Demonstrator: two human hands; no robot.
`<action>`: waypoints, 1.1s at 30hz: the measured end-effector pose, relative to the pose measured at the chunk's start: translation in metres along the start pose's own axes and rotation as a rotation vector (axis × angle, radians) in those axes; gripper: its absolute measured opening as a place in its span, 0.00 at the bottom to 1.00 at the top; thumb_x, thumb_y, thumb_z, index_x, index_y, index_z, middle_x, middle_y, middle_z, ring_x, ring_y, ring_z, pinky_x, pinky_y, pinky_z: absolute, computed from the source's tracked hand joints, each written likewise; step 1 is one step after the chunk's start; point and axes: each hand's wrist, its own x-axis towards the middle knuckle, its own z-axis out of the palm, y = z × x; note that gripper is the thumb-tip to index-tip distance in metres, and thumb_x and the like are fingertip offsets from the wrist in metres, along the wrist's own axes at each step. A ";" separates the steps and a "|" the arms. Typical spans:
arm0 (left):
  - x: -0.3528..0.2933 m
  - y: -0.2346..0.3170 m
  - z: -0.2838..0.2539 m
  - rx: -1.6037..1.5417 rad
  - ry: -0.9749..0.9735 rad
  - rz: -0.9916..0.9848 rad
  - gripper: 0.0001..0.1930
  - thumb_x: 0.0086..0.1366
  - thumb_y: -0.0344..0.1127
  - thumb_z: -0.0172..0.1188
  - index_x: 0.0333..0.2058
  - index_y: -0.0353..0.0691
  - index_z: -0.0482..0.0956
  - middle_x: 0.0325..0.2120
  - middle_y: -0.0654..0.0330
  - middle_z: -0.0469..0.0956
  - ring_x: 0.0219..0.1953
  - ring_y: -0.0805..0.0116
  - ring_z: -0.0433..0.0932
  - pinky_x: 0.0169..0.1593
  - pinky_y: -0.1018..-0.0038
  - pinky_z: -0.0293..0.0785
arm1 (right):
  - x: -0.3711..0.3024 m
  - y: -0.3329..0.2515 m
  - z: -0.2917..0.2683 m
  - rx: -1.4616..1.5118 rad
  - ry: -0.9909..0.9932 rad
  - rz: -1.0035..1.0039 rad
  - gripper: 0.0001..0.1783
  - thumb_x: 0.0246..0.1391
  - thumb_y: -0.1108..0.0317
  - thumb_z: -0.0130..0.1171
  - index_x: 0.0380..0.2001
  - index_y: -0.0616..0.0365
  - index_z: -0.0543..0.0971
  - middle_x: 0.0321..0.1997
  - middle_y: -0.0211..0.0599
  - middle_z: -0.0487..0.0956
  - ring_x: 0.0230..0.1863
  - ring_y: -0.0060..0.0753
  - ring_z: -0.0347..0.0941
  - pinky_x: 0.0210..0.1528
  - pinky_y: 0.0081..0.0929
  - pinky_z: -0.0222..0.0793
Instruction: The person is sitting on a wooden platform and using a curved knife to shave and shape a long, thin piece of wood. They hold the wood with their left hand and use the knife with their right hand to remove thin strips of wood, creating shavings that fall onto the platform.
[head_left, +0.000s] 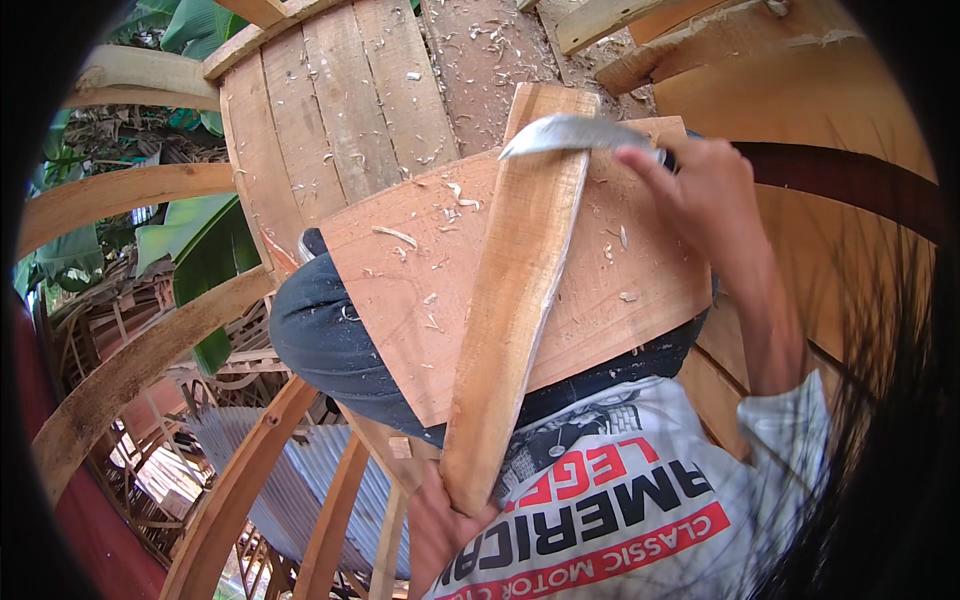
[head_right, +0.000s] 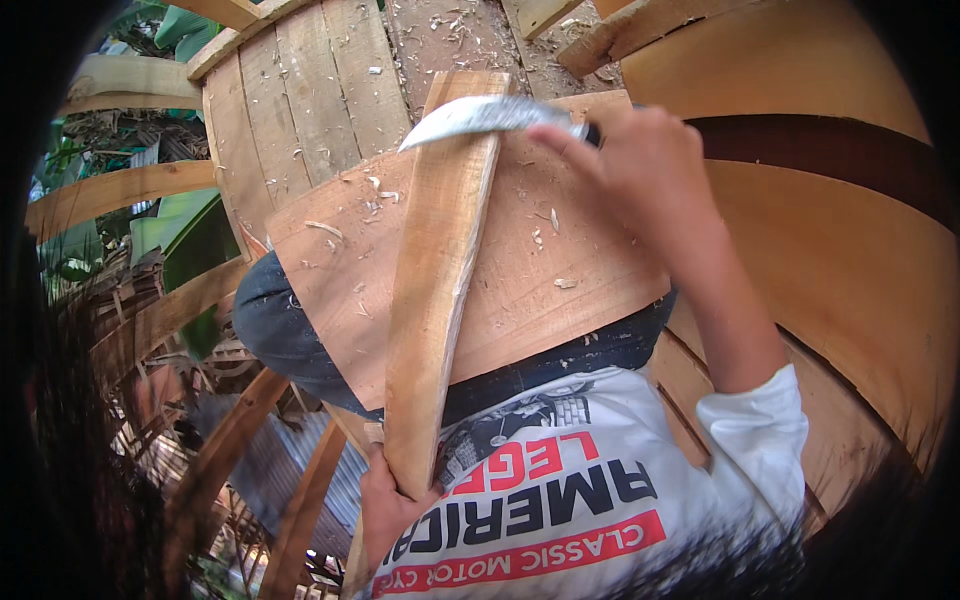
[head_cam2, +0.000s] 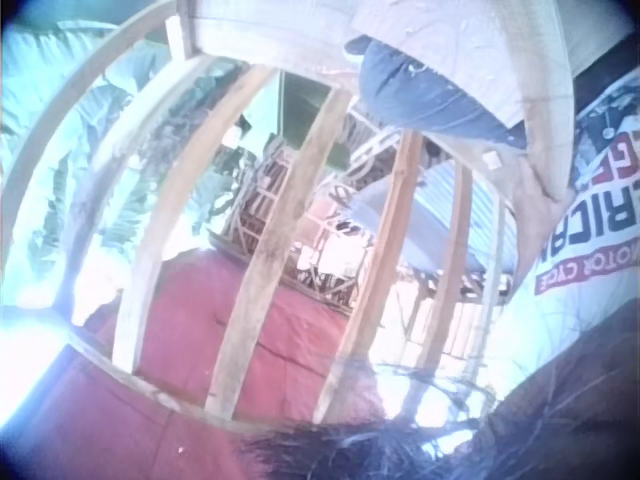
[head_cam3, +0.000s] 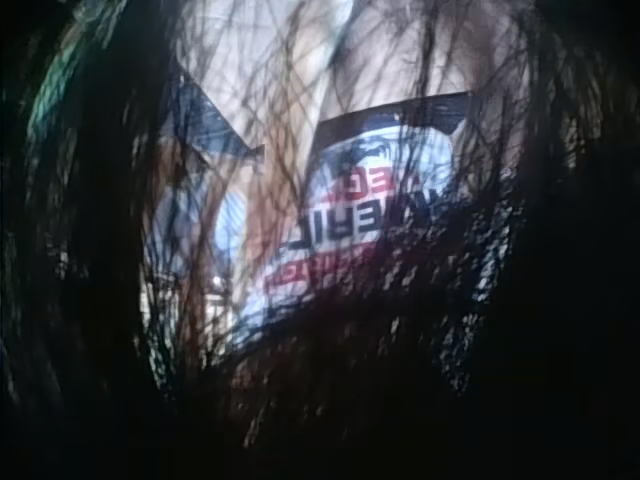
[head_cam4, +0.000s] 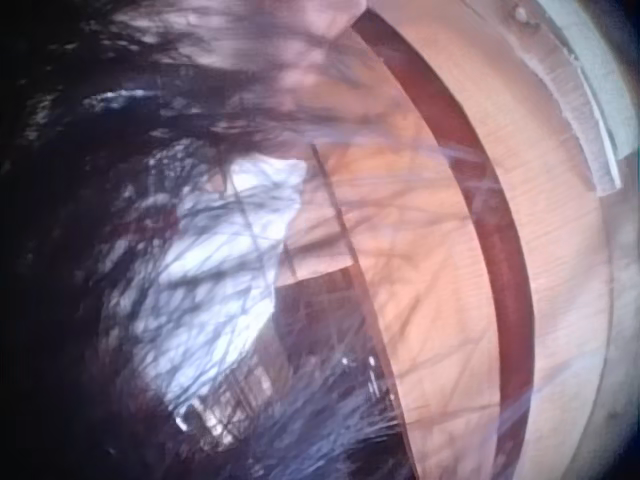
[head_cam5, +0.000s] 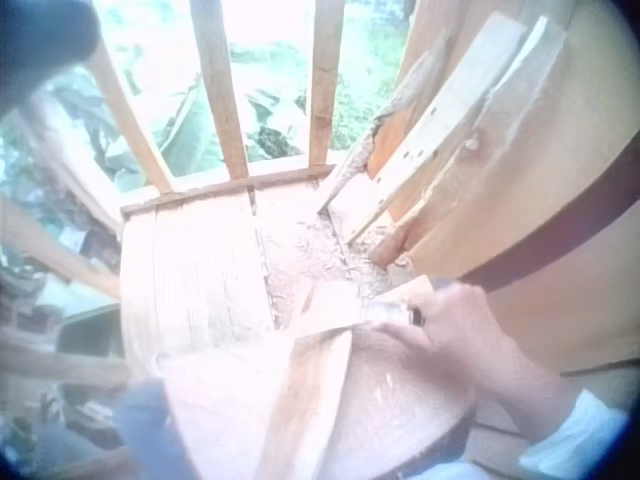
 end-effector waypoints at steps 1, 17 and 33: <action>0.001 0.003 -0.002 0.003 -0.012 -0.011 0.31 0.40 0.34 0.70 0.41 0.32 0.63 0.31 0.42 0.79 0.38 0.48 0.82 0.39 0.66 0.77 | 0.012 0.016 -0.006 -0.014 0.042 0.206 0.37 0.51 0.33 0.53 0.16 0.62 0.78 0.12 0.47 0.73 0.17 0.49 0.74 0.24 0.39 0.69; 0.012 -0.001 -0.003 -0.102 0.011 0.121 0.26 0.44 0.37 0.69 0.37 0.33 0.64 0.26 0.39 0.78 0.34 0.41 0.80 0.34 0.62 0.77 | -0.033 -0.002 -0.034 -0.045 -0.086 0.271 0.35 0.54 0.37 0.52 0.23 0.64 0.81 0.12 0.49 0.71 0.17 0.49 0.72 0.24 0.37 0.66; 0.003 0.002 -0.002 0.052 0.045 -0.005 0.31 0.39 0.34 0.71 0.41 0.30 0.65 0.29 0.42 0.80 0.37 0.47 0.82 0.38 0.66 0.77 | -0.010 0.010 -0.008 -0.012 -0.031 0.020 0.40 0.48 0.29 0.53 0.18 0.63 0.81 0.11 0.46 0.72 0.18 0.48 0.74 0.24 0.37 0.70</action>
